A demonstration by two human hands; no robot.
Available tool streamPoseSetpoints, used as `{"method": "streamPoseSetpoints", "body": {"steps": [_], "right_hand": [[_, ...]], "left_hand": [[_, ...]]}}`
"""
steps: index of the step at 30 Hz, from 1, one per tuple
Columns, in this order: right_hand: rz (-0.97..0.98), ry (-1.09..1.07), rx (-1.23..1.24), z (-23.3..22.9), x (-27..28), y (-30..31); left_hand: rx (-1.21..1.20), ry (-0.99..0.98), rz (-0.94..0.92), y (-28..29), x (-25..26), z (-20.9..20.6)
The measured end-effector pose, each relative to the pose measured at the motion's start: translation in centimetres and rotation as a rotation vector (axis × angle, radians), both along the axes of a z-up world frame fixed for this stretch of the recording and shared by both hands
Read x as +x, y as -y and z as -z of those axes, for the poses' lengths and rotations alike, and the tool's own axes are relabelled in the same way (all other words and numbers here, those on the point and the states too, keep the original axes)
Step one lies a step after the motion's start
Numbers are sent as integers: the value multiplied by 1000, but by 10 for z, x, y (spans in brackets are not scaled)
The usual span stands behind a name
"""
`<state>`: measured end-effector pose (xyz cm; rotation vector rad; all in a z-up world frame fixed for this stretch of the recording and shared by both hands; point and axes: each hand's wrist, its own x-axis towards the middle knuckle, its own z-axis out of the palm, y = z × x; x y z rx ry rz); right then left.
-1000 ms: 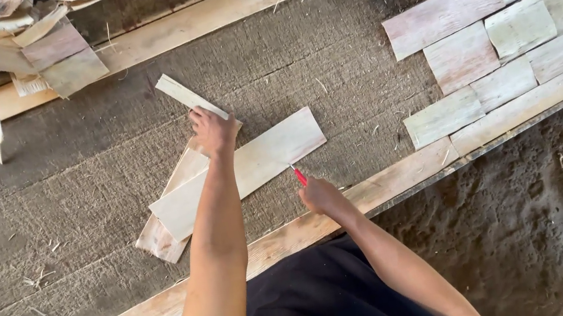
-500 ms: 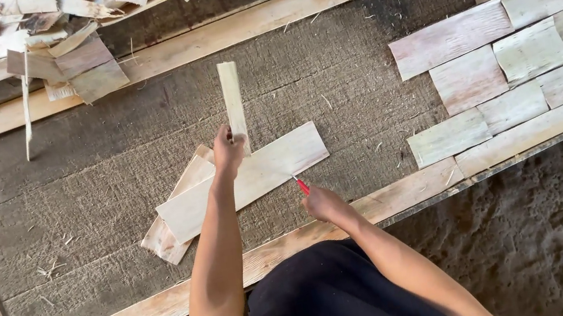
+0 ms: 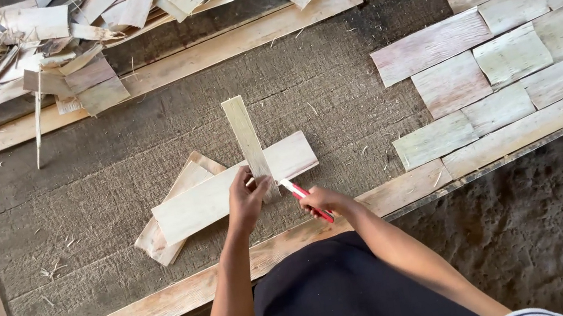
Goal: Cutting and arranging thin wood veneer pieces on a larger wooden board using a utility knife
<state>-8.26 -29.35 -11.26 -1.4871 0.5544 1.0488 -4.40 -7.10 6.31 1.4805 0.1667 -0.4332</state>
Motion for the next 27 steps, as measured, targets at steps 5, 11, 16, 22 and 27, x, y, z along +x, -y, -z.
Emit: {"method": "streamPoseSetpoints", "body": {"steps": [5, 11, 16, 22, 27], "right_hand": [[-28, 0, 0, -55, 7, 9], [-57, 68, -29, -58, 2, 15], [101, 172, 11, -71, 5, -1], [518, 400, 261, -146, 29, -25], [535, 492, 252, -143, 40, -26]], "left_hand": [[-30, 82, -47, 6, -17, -22], [-20, 49, -129, 11, -32, 0], [-18, -15, -193, 9, -51, 19], [-38, -29, -63, 18, -66, 13], [-15, -1, 35, 20, -69, 23]]}}
